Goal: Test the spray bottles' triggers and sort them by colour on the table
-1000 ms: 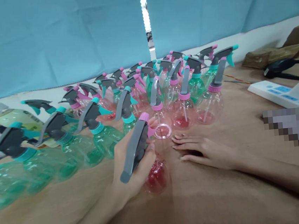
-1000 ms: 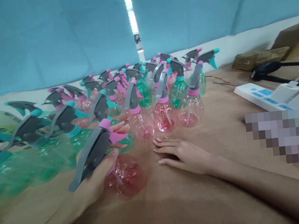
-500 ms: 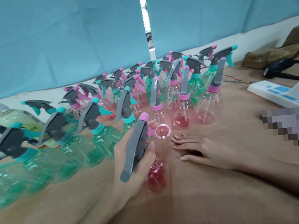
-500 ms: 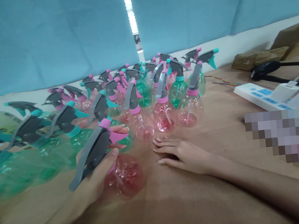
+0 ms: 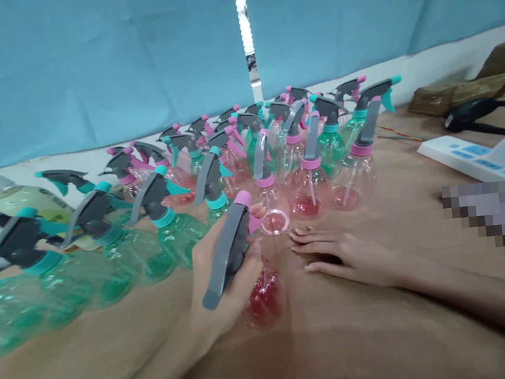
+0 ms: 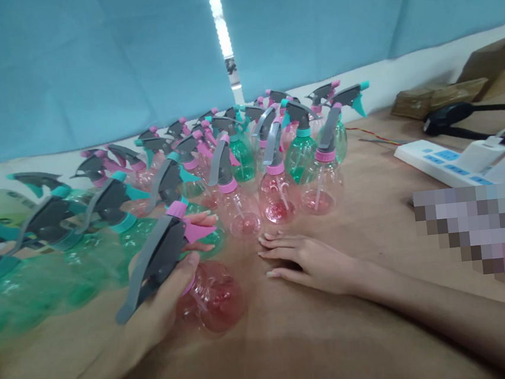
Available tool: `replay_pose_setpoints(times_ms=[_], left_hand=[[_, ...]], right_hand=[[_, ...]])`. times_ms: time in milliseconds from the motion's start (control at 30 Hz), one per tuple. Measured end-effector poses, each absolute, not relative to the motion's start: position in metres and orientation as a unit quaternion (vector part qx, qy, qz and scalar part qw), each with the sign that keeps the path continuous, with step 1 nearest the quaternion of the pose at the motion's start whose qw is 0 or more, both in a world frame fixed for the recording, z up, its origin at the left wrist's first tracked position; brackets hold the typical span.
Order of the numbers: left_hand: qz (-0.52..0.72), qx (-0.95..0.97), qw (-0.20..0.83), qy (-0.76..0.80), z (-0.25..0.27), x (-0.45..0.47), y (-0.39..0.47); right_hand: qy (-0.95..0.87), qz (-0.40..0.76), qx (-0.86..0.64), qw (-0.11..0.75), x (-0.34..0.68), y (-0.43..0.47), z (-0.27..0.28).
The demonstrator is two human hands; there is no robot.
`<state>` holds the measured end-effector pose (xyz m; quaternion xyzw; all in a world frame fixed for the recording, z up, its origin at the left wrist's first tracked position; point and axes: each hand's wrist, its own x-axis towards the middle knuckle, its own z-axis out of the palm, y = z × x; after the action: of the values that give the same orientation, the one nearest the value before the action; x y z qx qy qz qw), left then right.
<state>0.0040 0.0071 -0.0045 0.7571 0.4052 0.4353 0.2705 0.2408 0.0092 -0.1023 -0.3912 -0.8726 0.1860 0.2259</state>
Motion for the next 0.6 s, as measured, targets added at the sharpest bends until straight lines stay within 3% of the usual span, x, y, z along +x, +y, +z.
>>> replay_pose_setpoints(times_ms=[600], left_hand=[[0.410, 0.773, 0.269, 0.403, 0.0015, 0.0052, 0.0063]], right_hand=[[-0.874, 0.185, -0.388, 0.226, 0.2410, 0.0096, -0.1031]])
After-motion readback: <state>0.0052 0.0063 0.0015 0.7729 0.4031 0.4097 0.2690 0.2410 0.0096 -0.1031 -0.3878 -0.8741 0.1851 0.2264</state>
